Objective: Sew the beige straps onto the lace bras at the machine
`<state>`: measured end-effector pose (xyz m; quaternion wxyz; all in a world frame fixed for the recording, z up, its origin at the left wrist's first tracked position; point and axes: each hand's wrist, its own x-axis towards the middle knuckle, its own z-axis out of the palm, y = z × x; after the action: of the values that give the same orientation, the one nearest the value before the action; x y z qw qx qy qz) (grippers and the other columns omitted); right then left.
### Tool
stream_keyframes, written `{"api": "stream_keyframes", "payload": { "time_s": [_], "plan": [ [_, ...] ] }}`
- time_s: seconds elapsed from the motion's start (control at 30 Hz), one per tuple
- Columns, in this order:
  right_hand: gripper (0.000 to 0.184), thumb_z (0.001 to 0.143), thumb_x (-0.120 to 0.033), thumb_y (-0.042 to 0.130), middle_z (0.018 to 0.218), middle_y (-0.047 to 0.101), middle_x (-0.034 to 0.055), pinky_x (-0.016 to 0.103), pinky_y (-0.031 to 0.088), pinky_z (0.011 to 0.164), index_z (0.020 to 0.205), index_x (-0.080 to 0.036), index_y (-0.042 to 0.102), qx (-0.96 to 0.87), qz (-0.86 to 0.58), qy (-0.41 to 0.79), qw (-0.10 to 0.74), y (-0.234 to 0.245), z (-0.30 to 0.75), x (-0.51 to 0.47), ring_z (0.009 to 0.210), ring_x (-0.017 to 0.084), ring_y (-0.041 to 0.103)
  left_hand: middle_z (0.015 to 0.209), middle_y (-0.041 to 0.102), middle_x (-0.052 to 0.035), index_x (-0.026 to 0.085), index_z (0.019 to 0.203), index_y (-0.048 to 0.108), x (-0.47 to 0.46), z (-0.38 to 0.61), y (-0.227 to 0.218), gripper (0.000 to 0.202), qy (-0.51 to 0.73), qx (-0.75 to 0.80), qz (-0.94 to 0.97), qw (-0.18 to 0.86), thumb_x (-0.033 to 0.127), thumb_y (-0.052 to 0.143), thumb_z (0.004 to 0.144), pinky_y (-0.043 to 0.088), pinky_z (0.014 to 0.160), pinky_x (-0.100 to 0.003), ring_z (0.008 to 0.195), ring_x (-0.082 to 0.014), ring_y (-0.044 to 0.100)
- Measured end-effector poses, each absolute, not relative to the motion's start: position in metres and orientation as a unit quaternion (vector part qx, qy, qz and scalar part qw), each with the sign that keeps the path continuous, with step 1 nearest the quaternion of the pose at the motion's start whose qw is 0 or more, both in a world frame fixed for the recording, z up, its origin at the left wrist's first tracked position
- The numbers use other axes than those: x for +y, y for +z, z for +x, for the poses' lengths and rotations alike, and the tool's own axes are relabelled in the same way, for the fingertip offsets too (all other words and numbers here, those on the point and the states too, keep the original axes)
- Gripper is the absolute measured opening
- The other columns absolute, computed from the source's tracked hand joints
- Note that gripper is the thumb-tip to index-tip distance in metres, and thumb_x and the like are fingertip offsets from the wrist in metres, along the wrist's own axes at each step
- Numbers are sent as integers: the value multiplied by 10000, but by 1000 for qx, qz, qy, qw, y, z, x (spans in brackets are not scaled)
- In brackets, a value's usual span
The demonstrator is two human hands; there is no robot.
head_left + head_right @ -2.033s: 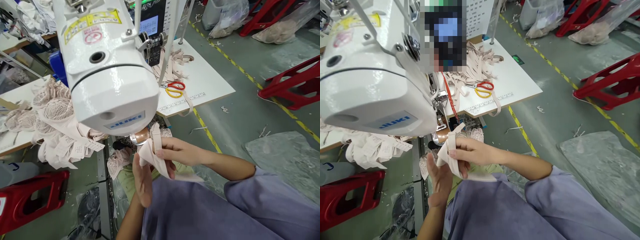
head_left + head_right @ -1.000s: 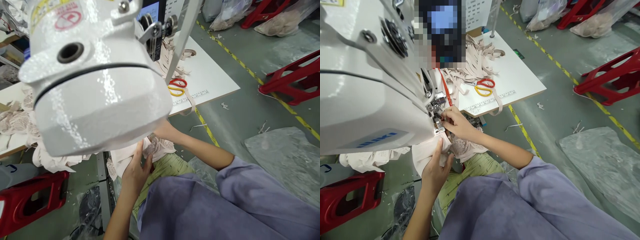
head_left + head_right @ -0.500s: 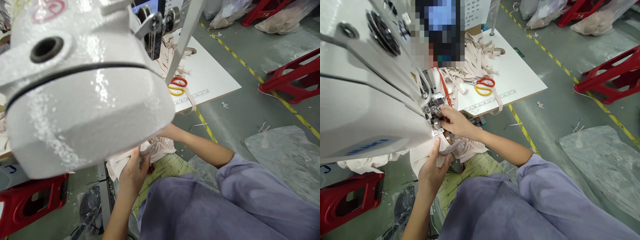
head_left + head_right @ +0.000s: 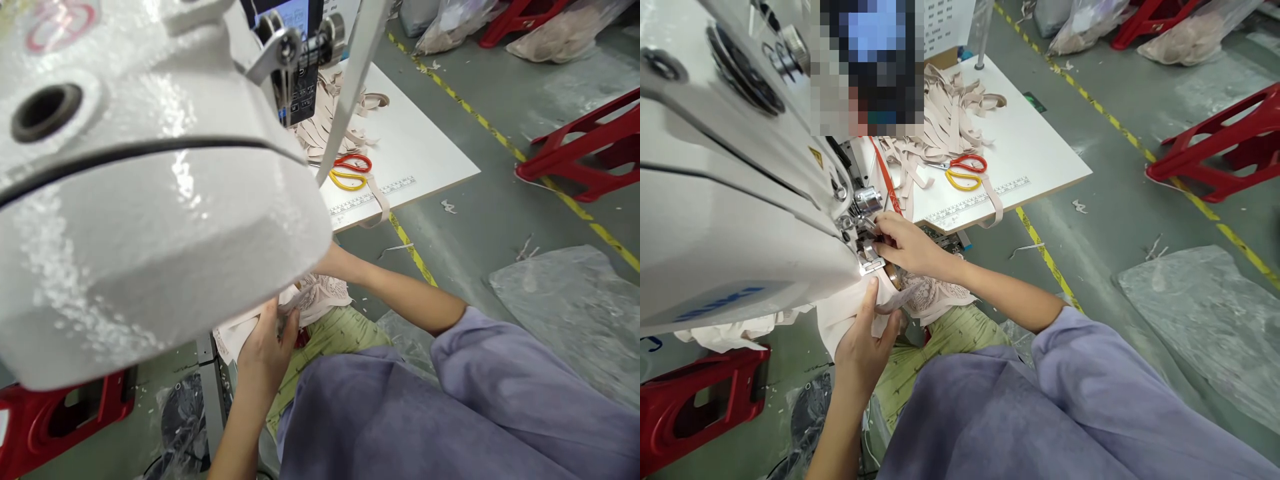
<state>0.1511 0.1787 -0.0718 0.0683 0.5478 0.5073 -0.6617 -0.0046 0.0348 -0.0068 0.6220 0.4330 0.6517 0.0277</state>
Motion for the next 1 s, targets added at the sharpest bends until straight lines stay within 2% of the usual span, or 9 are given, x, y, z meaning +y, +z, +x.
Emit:
{"api": "stream_keyframes", "payload": {
  "time_s": [0.1,0.2,0.3,0.4,0.5,0.7,1.0],
  "plan": [
    [91,907,-266,549,979,582,69,412,509,861,850,-206,586,515,551,-654,55,-79,153,172,903,234,561,1247,726,-91,224,1539,399,36,-5,-7,630,29,653,442,614,346,604,956,587,738,-253,932,-214,752],
    [122,914,-316,549,939,588,66,408,500,870,880,-206,589,520,556,-647,29,-83,152,165,903,235,557,1274,714,-86,232,1523,428,37,-7,-5,604,13,663,452,597,349,601,956,561,621,-240,896,-218,758],
    [127,908,-324,567,1052,593,78,361,500,813,906,-198,586,514,558,-652,6,-82,153,159,872,201,548,1257,722,-92,221,1486,483,38,-10,0,554,-23,690,458,560,362,588,961,503,508,-239,792,-209,759],
    [110,916,-304,579,1200,546,90,306,498,750,928,-195,570,481,596,-643,-26,-76,159,154,874,162,548,1252,725,-92,212,1463,511,38,-12,5,526,-24,695,464,549,367,582,966,462,476,-225,733,-179,749],
    [122,943,-327,574,1140,552,78,294,494,753,926,-207,560,448,634,-629,-37,-71,172,149,931,166,556,1166,761,-81,214,1455,524,40,-14,8,520,-29,683,463,565,385,583,967,391,432,-208,668,-149,727],
    [198,944,-399,598,1058,600,61,302,485,785,939,-205,563,412,638,-651,-9,-64,188,138,898,157,567,1154,762,-97,186,1430,553,45,-16,7,525,-38,683,472,556,401,597,953,406,460,-214,668,-155,712],
    [203,956,-396,585,1053,592,66,285,482,774,952,-194,569,372,626,-685,-13,-51,178,141,891,157,575,1010,785,-69,201,1434,550,50,-11,8,515,-31,680,456,573,389,588,957,379,476,-217,624,-140,687]
  ]
}}
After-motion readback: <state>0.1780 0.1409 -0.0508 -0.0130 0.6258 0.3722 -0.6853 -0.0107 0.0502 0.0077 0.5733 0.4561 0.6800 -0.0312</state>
